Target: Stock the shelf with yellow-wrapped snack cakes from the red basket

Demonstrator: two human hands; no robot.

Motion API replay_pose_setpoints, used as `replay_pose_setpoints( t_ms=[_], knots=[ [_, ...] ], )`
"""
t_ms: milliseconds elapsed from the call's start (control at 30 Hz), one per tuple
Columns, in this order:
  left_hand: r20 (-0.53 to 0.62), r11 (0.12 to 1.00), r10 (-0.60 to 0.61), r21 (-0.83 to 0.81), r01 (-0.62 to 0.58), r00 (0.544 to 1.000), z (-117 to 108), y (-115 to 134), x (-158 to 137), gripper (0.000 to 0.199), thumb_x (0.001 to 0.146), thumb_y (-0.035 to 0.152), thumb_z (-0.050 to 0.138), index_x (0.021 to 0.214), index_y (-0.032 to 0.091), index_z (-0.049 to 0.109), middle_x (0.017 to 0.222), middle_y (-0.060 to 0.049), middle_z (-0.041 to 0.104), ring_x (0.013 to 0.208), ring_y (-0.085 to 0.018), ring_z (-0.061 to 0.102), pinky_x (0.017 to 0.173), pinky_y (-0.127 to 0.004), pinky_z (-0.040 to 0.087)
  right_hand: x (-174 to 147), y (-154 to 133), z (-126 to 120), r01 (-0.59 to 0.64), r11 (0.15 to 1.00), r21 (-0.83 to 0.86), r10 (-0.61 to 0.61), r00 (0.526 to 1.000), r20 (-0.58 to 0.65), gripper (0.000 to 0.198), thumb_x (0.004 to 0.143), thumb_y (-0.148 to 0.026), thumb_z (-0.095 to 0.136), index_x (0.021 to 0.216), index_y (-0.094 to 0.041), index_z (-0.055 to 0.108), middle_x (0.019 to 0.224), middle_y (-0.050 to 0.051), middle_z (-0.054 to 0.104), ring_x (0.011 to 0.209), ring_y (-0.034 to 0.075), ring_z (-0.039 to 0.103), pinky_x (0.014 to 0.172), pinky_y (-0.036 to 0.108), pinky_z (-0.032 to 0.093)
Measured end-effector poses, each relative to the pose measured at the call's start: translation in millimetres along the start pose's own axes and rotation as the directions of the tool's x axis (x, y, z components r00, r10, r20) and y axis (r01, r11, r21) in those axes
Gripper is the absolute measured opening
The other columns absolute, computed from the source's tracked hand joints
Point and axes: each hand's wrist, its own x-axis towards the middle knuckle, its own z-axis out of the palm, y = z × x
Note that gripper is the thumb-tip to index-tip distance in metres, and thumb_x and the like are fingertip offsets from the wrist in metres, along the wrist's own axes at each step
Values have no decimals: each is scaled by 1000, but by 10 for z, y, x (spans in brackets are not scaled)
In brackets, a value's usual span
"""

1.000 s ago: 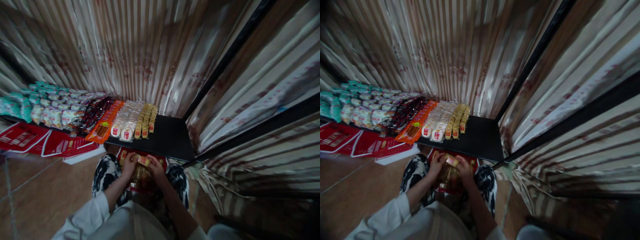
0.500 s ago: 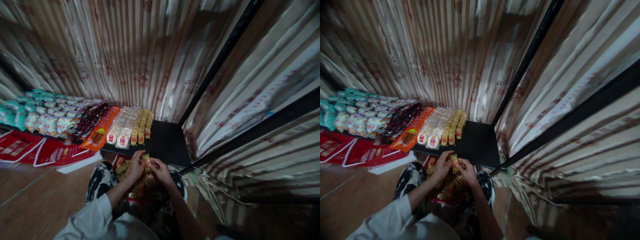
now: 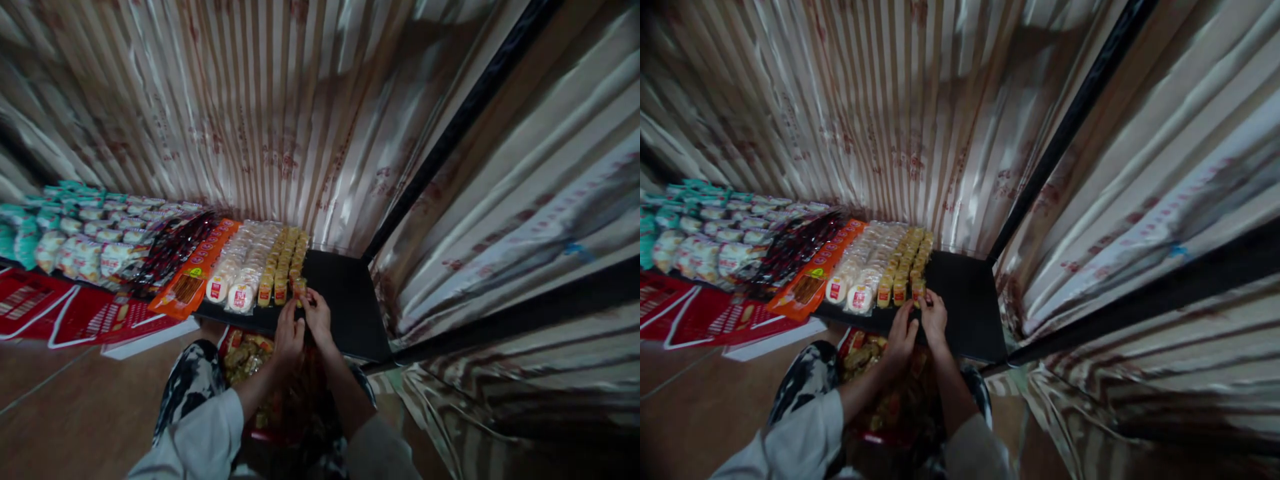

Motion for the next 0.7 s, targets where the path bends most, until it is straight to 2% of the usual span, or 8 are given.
replay_pose_setpoints(
  t_ms=[167, 300, 433, 600, 700],
  knots=[
    [6, 994, -77, -81, 77, 997, 113, -8, 135, 53, 88, 29, 39, 138, 13, 38, 147, -12, 38, 137, -21, 31, 116, -40, 24, 140, 2, 96, 10, 999, -31, -9, 999, 46, 40, 72, -44, 57, 102, -20, 67, 92, 6, 66, 80, 20, 61, 75, 32, 49],
    [34, 987, -122, -104, 125, 992, 188, -56, 186, 54, 88, 28, 37, 140, 13, 35, 149, -10, 34, 139, -19, 28, 116, -37, 21, 215, 56, 150, 8, 1000, -27, -7, 999, 50, 42, 73, -44, 56, 104, -19, 65, 97, 8, 66, 82, 20, 62, 76, 32, 50],
    [-11, 983, -146, -110, 144, 989, 258, -134, 197, 54, 88, 27, 35, 140, 13, 36, 148, -11, 35, 138, -19, 30, 117, -36, 21, 232, 94, 165, -2, 1000, 16, 1, 998, 63, 38, 73, -42, 57, 102, -20, 65, 99, 8, 67, 86, 21, 62, 78, 33, 51],
    [1, 985, -115, -128, 115, 993, 254, -162, 178, 52, 91, 30, 30, 140, 11, 36, 149, -11, 33, 139, -19, 27, 117, -37, 19, 184, 84, 130, 11, 997, 81, -19, 995, 102, 39, 74, -41, 57, 105, -19, 65, 107, 10, 65, 93, 22, 62, 80, 34, 52],
    [-16, 991, -83, -103, 81, 996, 253, -160, 159, 52, 92, 31, 30, 140, 11, 36, 149, -12, 32, 140, -19, 25, 118, -39, 19, 196, 79, 108, -17, 996, 92, 11, 997, 72, 42, 78, -45, 52, 107, -18, 66, 113, 11, 65, 101, 23, 61, 87, 34, 50]
  ],
)
